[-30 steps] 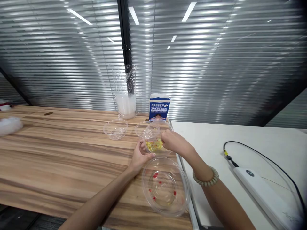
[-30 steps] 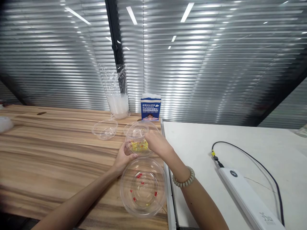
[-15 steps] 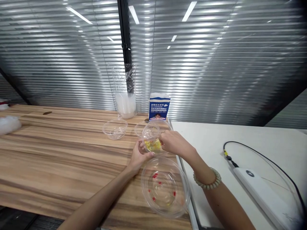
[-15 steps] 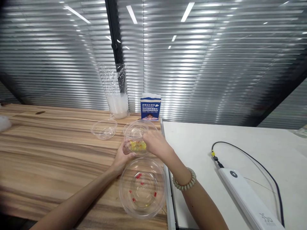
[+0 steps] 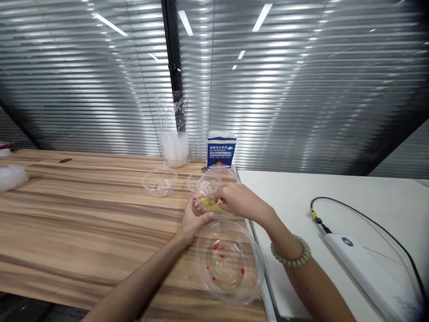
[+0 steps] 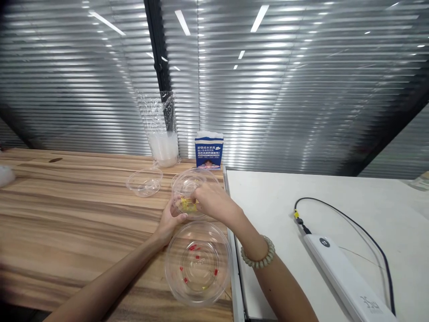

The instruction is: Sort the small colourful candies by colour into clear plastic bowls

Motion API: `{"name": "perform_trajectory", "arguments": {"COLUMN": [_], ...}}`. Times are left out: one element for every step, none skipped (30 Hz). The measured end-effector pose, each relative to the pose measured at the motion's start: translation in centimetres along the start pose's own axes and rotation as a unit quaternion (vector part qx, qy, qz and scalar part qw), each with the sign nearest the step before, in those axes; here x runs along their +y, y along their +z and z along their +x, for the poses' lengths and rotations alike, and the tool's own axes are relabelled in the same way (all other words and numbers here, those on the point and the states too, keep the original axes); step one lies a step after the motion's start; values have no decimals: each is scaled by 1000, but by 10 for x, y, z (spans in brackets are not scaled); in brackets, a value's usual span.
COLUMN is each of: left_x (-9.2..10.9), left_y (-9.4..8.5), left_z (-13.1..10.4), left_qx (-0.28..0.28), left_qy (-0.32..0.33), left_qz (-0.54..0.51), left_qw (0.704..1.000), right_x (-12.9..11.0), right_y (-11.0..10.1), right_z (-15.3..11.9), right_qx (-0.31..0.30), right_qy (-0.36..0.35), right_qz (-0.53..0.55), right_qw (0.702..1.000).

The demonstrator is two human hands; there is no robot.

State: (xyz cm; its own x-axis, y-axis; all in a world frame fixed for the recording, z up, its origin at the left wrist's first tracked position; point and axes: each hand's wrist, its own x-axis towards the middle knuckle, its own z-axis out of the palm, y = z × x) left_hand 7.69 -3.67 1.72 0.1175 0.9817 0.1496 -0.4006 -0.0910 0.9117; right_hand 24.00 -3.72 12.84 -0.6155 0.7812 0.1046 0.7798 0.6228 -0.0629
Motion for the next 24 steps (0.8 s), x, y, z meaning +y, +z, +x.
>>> {"name": "perform_trajectory", "arguments": {"left_x": [0,0,0,-1,-1,-1,-1,-1,-1,-1,-1,-1,-1,0,0,0,0,0,0,0,0,-1,-1,-1], "left_y": [0,0,0,-1,-1,-1,-1,-1,-1,-1,-1,0,0,0,0,-1,-1,-1,-1,-1,-1,-1,-1,-1], "left_z": [0,0,0,0,0,0,0,0,0,0,0,0,0,0,0,0,0,0,0,0,0,0,0,0], "left_qx": [-4,-7,-9,-11,-12,-13,-13,-13,-13,-12,-11,-10,-9,-8,-6,-4,-2,1,4,6,6,6,5,5], "left_qy": [0,1,3,4,4,3,3,4,4,4,4,3,2,2,4,4,4,4,3,3,3,3,3,4], "left_qz": [0,1,2,2,2,1,1,1,0,0,-1,-1,0,3,6,8,9,10,11,11,12,13,12,11], "left_qw": [1000,1000,1000,1000,1000,1000,1000,1000,1000,1000,1000,1000,1000,1000,1000,1000,1000,1000,1000,1000,1000,1000,1000,1000], "right_x": [1,3,5,6,8,9,10,11,11,11,11,11,10,10,9,9,9,10,10,10,11,11,12,12], "right_y": [5,9,13,16,19,21,23,24,24,25,25,25,25,26,27,27,28,30,31,32,32,33,33,33], "right_z": [5,9,12,15,17,18,18,19,19,19,19,20,21,21,22,23,24,25,25,26,26,27,27,27], "right_qx": [-2,-7,-12,-16,-17,-16,-16,-15,-15,-18,-22,-28,-34,-40,-43,-43,-42,-42,-41,-42,-42,-41,-40,-39], "right_qy": [8,12,16,18,20,20,20,18,16,14,13,14,17,19,22,23,22,21,21,19,17,15,13,11], "right_qz": [-13,-23,-29,-32,-34,-34,-35,-34,-35,-36,-39,-44,-49,-55,-60,-63,-64,-64,-63,-63,-63,-64,-65,-66], "right_qw": [1000,1000,999,999,999,999,999,999,999,999,999,999,998,998,997,997,997,997,997,997,997,997,997,997]}}
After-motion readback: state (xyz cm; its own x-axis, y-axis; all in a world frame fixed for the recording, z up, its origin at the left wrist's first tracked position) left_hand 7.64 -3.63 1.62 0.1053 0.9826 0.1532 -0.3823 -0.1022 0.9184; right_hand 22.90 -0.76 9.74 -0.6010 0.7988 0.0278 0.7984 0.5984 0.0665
